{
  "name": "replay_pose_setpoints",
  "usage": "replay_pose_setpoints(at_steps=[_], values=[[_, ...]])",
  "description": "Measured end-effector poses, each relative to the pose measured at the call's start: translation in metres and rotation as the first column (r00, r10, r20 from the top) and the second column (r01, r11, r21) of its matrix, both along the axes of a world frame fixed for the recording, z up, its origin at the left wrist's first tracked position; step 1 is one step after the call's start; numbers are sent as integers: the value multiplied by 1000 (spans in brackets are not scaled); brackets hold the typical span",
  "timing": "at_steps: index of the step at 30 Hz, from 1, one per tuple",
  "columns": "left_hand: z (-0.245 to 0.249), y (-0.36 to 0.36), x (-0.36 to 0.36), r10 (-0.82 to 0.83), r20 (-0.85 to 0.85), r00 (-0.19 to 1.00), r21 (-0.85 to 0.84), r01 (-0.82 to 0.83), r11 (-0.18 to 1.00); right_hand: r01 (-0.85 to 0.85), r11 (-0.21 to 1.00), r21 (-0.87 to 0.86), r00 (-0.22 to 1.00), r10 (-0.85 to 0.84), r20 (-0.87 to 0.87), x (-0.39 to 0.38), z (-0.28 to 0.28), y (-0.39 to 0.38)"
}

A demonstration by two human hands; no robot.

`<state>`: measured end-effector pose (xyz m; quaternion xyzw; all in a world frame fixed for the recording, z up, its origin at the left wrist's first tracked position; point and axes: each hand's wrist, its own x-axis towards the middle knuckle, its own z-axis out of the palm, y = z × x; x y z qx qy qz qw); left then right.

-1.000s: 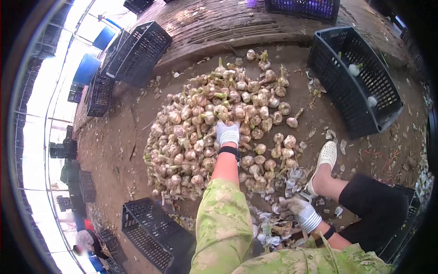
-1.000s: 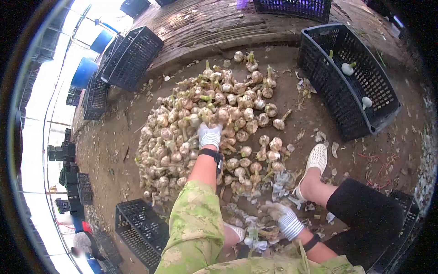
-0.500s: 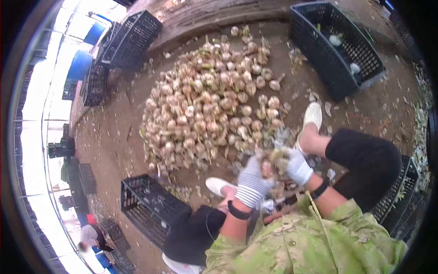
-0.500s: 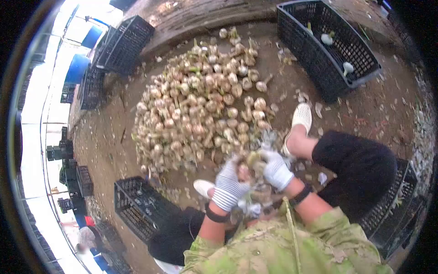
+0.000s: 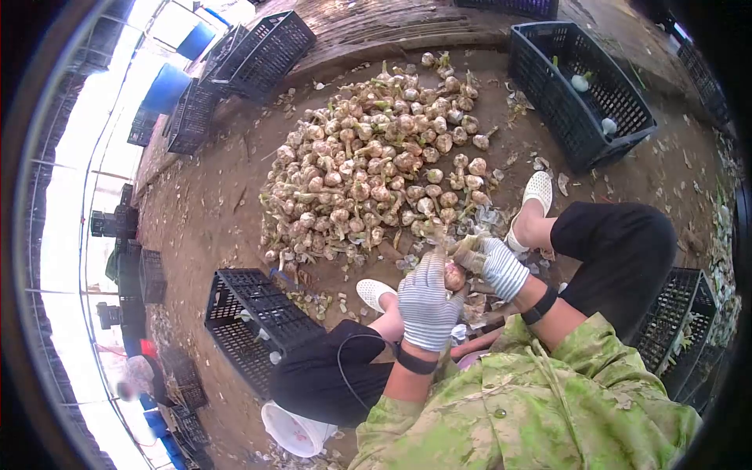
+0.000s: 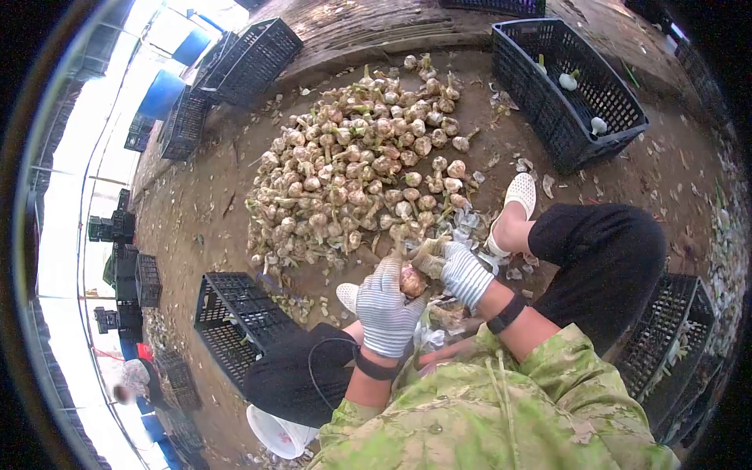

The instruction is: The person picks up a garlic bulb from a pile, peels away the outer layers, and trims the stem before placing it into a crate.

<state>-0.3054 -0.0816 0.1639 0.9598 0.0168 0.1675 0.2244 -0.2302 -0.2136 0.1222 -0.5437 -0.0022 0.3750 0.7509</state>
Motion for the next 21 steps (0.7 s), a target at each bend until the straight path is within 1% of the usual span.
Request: replay_pose_setpoints(at_steps=[1,2,3,4,5,6,7,8,10,11,12,13,14,15,16,18,19,20,21], values=[[-1,1,-1,-24,7,1000,51,23,998,-4,1000,-2,1000,4,2,-1,0,-2],[-1,2,-2,-48,12,999,101,47,994,-31,999,-20,999,30,-42,-1,1,-4],[1,3,-2,-45,14,999,98,43,994,-56,998,-38,995,53,-86,-1,2,-5],[2,5,-1,-65,27,998,156,60,986,-59,997,-42,995,55,-84,-3,-7,-6],[4,5,-1,-86,40,996,212,75,974,-3,997,77,984,17,-176,-4,-11,-2],[6,6,-2,-84,44,996,208,73,975,65,980,189,963,-11,-270,-6,-14,-1],[9,6,-2,-100,23,995,233,92,968,-1,1000,-12,1000,1,9,-10,-14,-5],[11,7,-2,-114,1,993,258,110,960,-2,1000,-14,1000,3,12,-10,-13,-5],[5,7,-5,-115,12,993,254,108,961,10,994,105,976,13,-216,-10,-13,-5],[2,8,-6,-121,19,992,250,113,962,-117,993,-1,985,116,126,-7,-17,-2],[-1,9,-7,-124,15,992,246,116,962,-114,993,-4,986,114,122,-9,-20,-3],[-4,9,-7,-138,39,990,282,121,952,-33,991,131,988,53,-147,-13,-23,-5],[-5,10,-7,-152,63,986,316,125,940,82,968,237,912,23,-409,-15,-18,-5],[-3,12,-6,-164,49,985,296,143,945,80,955,286,925,36,-377,-16,-31,-4],[-1,13,-6,-164,49,985,292,143,946,80,956,281,925,34,-378,-18,-33,-5],[2,17,-6,-152,37,988,252,138,958,127,951,283,894,14,-447,-16,-24,-1],[5,22,-8,-164,19,986,155,159,975,120,962,244,888,6,-461,-15,-29,4],[5,24,-9,-158,20,987,156,153,976,114,963,245,888,12,-460,-14,-26,4],[6,25,-11,-157,0,988,131,156,979,-46,979,198,971,91,-221,-15,-22,1]])
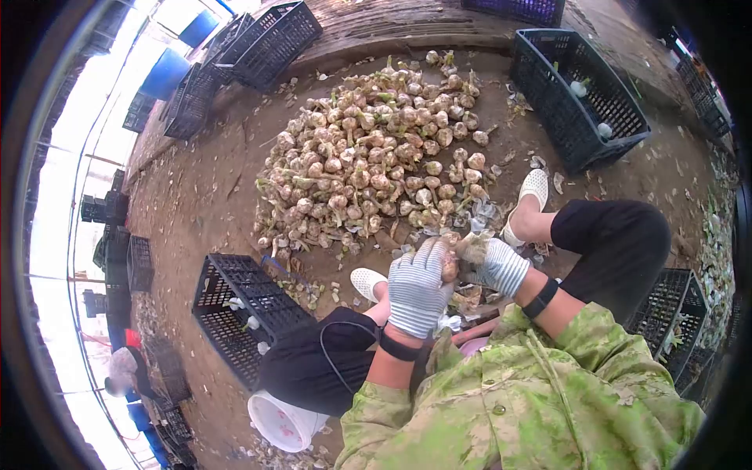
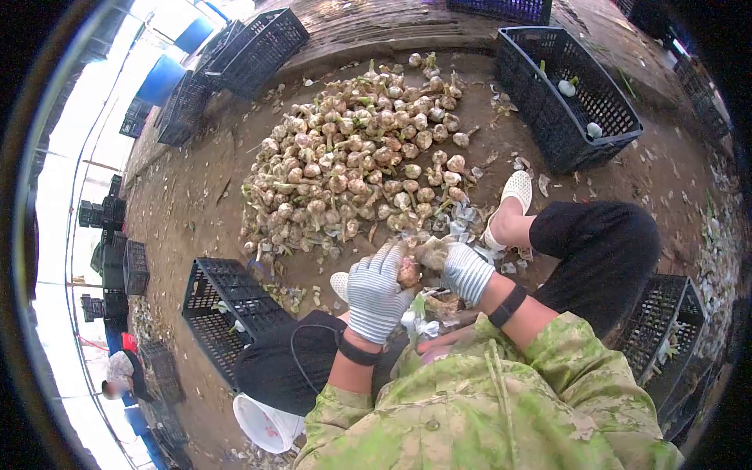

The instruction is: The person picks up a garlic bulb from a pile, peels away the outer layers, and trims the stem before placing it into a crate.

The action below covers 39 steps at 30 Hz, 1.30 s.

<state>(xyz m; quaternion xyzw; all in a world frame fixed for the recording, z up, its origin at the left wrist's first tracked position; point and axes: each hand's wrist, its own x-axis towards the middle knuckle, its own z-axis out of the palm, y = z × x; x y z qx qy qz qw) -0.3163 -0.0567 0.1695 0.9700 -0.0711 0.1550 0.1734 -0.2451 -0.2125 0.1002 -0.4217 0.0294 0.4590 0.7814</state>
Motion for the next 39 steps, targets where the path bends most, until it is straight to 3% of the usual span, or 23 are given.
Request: replay_pose_setpoints(at_steps=[1,2,9,11,13,15,16,18,19,21,22,23,25,26,29,30,31,33,34,35,36,37,39], values=[[0,1,-2,-2,-25,1000,-22,1,1000,-94,993,-68,962,109,251,-1,4,-3],[2,1,-4,-2,-30,1000,-21,1,1000,-97,975,-201,995,99,2,-1,14,0],[7,12,-1,-62,-57,996,-154,52,987,-150,969,-194,938,202,282,3,12,2],[9,14,-3,-94,-62,994,-259,75,963,-195,959,-204,958,230,168,2,39,-3],[6,13,-13,-72,-251,965,-706,-132,696,-284,899,-333,853,396,342,-1,54,-4],[-5,18,-19,-130,-286,949,-797,-161,582,-266,921,-286,842,366,396,-6,53,-1],[-12,18,-23,-201,-340,919,-923,-284,260,-279,928,-247,816,365,448,-8,56,-3],[-31,11,-29,-309,-248,918,-851,-359,-383,-296,930,-218,768,367,524,-12,53,-3],[-40,9,-32,-314,-252,915,-850,-365,-380,-292,932,-215,772,362,522,-15,46,-2],[-48,5,-33,-348,-207,914,-574,-402,-714,85,963,-255,361,208,909,-18,21,6],[-43,1,-30,-266,-276,924,-549,-379,-745,16,985,-169,494,140,858,-18,-32,18],[-39,2,-27,-269,-274,923,-553,-380,-742,20,986,-166,492,135,860,-16,-16,13],[-30,7,-19,-171,-404,899,-885,-431,-176,106,936,-337,829,104,550,-7,39,0],[-23,-1,-15,-50,-349,936,-936,-345,62,227,941,-249,801,-35,598,-4,18,-1],[-17,-29,-18,-135,-269,954,-960,-256,111,276,949,-149,791,-136,597,-16,-28,5],[-30,-32,-17,20,-265,964,-838,-241,489,282,937,-208,677,-40,735,-25,-3,4],[-43,-38,-16,114,-310,944,-895,-330,299,298,918,-263,537,66,841,-34,23,3],[-60,-30,-10,135,-456,880,-888,-460,1,225,959,-170,620,-6,784,-39,15,2],[-67,-28,-11,138,-458,878,-887,-462,0,114,979,-168,830,-1,558,-38,21,-2],[-64,-26,-8,96,-450,888,-888,-433,-157,11,991,-130,959,27,281,-35,28,-5],[-61,-24,-5,55,-434,899,-864,-398,-307,-16,999,-51,992,22,128,-29,36,-10],[-58,-22,-4,56,-435,899,-865,-400,-304,-15,999,-48,992,21,125,-27,34,-9],[-31,-25,-2,-27,-403,915,-790,-363,-494,177,962,206,978,-149,-147,-27,27,-6]])
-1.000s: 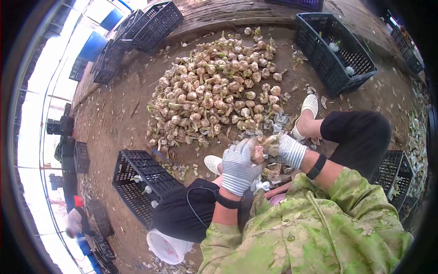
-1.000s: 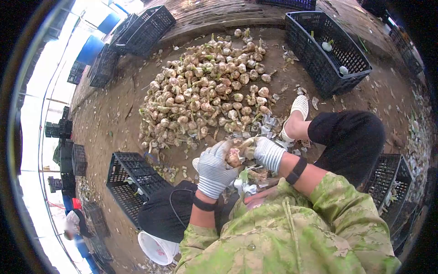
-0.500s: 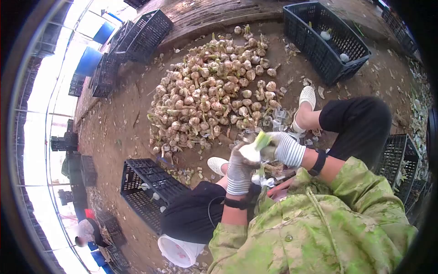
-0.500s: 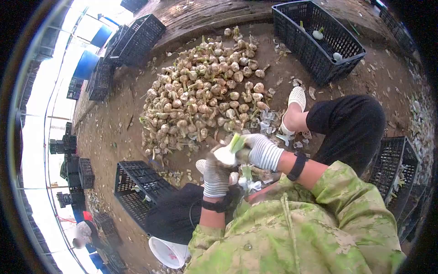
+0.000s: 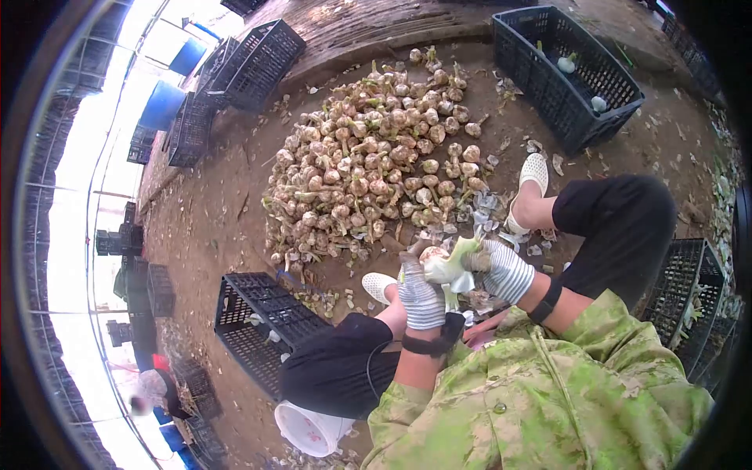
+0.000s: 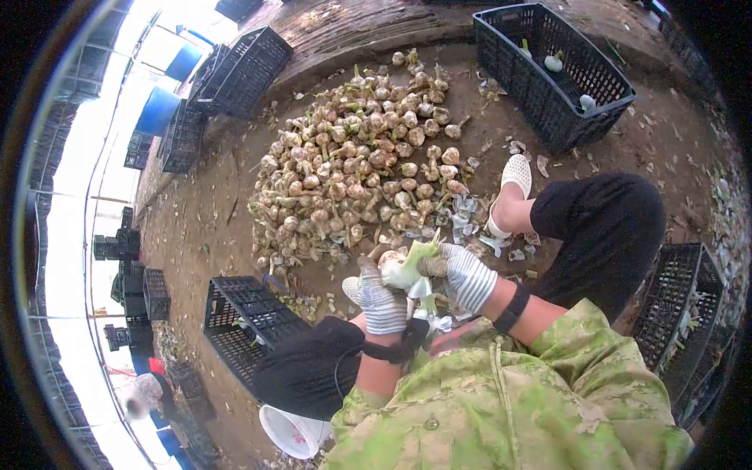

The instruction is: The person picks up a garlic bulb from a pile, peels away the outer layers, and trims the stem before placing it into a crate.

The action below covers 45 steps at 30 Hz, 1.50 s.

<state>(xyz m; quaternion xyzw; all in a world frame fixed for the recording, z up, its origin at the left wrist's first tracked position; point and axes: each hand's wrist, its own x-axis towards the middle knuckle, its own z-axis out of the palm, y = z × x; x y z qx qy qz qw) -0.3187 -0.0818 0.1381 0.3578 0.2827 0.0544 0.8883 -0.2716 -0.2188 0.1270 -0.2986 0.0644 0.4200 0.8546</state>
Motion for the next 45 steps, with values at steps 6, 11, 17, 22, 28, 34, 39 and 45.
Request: replay_pose_setpoints(at_steps=[6,11,17,22,28,34,39,45], values=[[-6,67,-25,179,70,981,-309,-149,939,426,905,0,902,-425,-77,75,-2,-68],[3,41,-11,200,191,961,28,-209,978,23,698,-716,494,615,615,23,-7,-17],[-7,1,-11,-100,190,977,520,-14,854,-75,920,-384,903,226,365,21,15,-4],[42,19,0,-223,-135,965,969,82,-233,-29,871,-490,776,328,539,21,3,-5],[42,7,9,-202,-235,951,880,120,-459,-58,887,-457,816,306,490,24,6,-16],[30,26,9,-143,-135,980,367,184,912,-248,967,-60,894,252,369,31,-6,-24],[43,5,1,-227,-144,963,717,260,647,-290,957,-1,875,266,405,37,-3,-21],[46,-6,0,-94,28,995,-77,95,992,-176,976,-129,954,201,220,20,-26,-16]])
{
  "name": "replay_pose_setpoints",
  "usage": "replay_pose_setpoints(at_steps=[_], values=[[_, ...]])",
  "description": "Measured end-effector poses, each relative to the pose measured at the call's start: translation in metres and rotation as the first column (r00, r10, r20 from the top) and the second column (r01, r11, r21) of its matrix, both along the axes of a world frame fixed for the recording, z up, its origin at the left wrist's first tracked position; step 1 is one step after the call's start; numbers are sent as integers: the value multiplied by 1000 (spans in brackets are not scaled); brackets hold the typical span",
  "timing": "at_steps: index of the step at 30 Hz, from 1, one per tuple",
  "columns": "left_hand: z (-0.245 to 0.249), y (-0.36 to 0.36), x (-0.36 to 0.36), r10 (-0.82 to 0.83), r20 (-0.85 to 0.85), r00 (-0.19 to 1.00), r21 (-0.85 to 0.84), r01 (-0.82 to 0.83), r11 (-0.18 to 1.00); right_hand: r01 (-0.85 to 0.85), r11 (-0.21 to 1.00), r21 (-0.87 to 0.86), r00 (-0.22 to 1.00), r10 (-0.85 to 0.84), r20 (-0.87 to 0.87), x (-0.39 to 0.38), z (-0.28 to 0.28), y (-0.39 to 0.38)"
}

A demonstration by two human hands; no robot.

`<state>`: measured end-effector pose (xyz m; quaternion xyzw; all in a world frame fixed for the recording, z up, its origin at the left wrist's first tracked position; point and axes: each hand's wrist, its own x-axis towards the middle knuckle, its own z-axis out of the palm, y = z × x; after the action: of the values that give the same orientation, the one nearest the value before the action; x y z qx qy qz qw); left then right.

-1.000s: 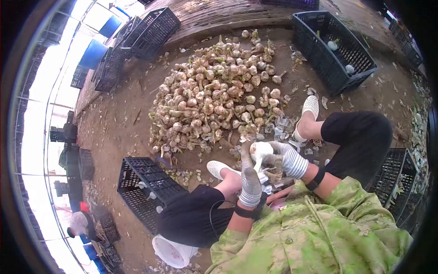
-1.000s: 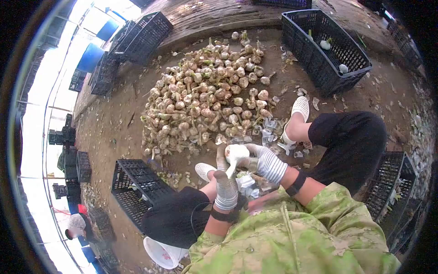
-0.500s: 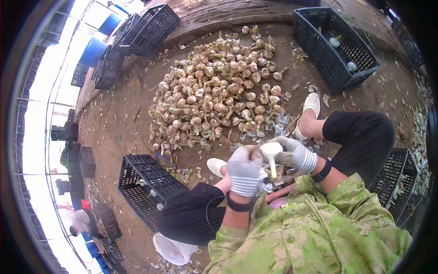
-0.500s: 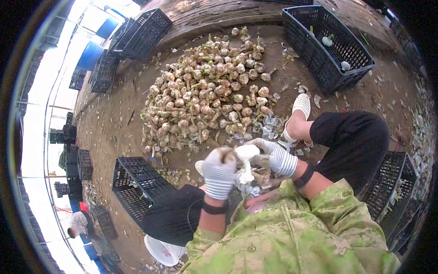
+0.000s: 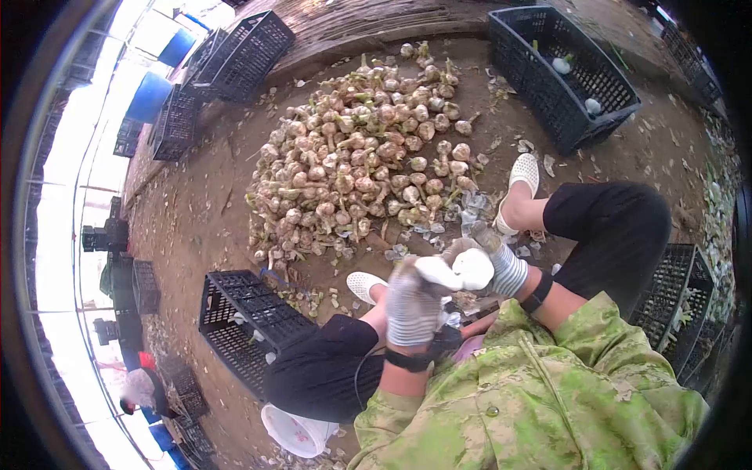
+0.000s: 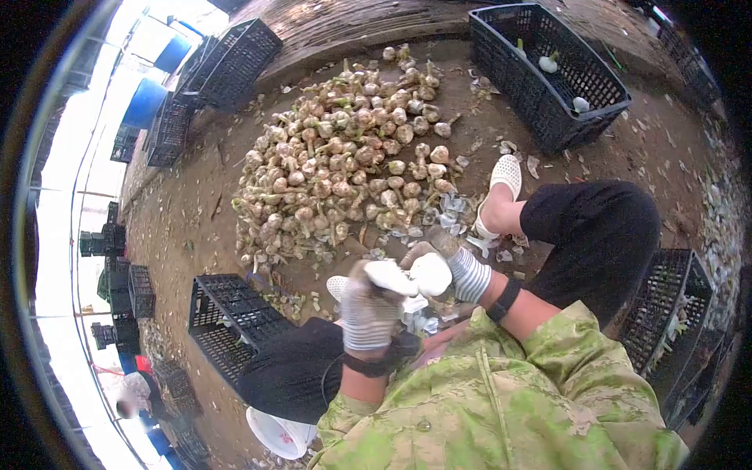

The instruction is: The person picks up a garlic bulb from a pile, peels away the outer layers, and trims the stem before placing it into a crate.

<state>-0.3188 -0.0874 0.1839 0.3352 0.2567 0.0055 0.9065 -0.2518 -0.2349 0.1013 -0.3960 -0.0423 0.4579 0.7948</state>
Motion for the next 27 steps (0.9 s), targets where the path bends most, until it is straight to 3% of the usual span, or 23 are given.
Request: replay_pose_setpoints(at_steps=[1,3,5,7,8,9,10,11,12,13,14,15,17,18,19,20,21,23,24,25,26,27], values=[[11,5,1,99,19,995,-59,-98,993,10,1000,-7,1000,-10,0,3,-1,-2],[-6,36,-2,71,146,987,-192,-43,980,-6,961,278,956,87,-279,10,-3,-5],[-15,58,-7,43,186,982,-35,-37,999,-6,937,350,948,117,-295,13,-7,-5],[-26,75,-16,250,72,966,-100,-242,965,-3,905,424,960,122,-253,10,-15,-4],[-40,84,-23,198,51,979,91,-202,975,-16,971,237,1000,14,12,8,-2,-7],[-58,91,-30,151,28,988,275,-153,949,-16,972,236,1000,13,14,7,-13,-7],[-73,95,-37,-218,9,976,787,127,604,57,988,142,997,-49,-59,8,-33,-6],[-80,97,-40,-473,-218,853,974,223,-47,123,991,48,986,-116,-122,12,-44,-6],[-70,81,-34,-483,-497,720,852,512,-114,169,984,65,946,-143,-290,19,-42,-9],[-67,62,-27,-469,-526,710,754,644,128,209,976,65,915,-172,-364,25,-51,-11],[-73,45,-28,-414,-576,705,649,702,293,256,965,55,853,-198,-484,36,-45,-21],[-103,39,-33,-428,-467,774,732,610,305,299,953,36,772,-220,-596,49,-28,-31],[-104,39,-27,-445,-569,691,770,638,5,671,717,189,679,-491,-547,76,27,-37],[-108,42,-25,-439,-573,692,769,639,4,719,577,388,688,-511,-515,87,50,-44],[-116,47,-23,-423,-586,692,786,612,-87,720,401,566,685,-540,-489,95,63,-50],[-117,50,-18,-412,-596,690,795,579,-181,730,485,482,679,-597,-427,102,63,-56],[-118,53,-13,-416,-597,686,795,577,-189,736,556,386,675,-648,-353,107,63,-61],[-120,56,0,-361,-376,854,912,409,17,692,672,265,722,-643,-254,103,27,-50],[-105,61,15,-395,-463,793,861,509,12,591,758,275,788,-468,-401,89,24,-41],[-101,67,25,-394,-475,787,855,519,7,539,822,183,815,-455,-358,79,9,-29],[-99,73,34,-449,-565,692,790,611,-51,452,888,86,840,-392,-374,73,10,-15],[-92,75,48,-495,-644,584,715,690,-116,362,924,121,863,-284,-417,65,2,-9]])
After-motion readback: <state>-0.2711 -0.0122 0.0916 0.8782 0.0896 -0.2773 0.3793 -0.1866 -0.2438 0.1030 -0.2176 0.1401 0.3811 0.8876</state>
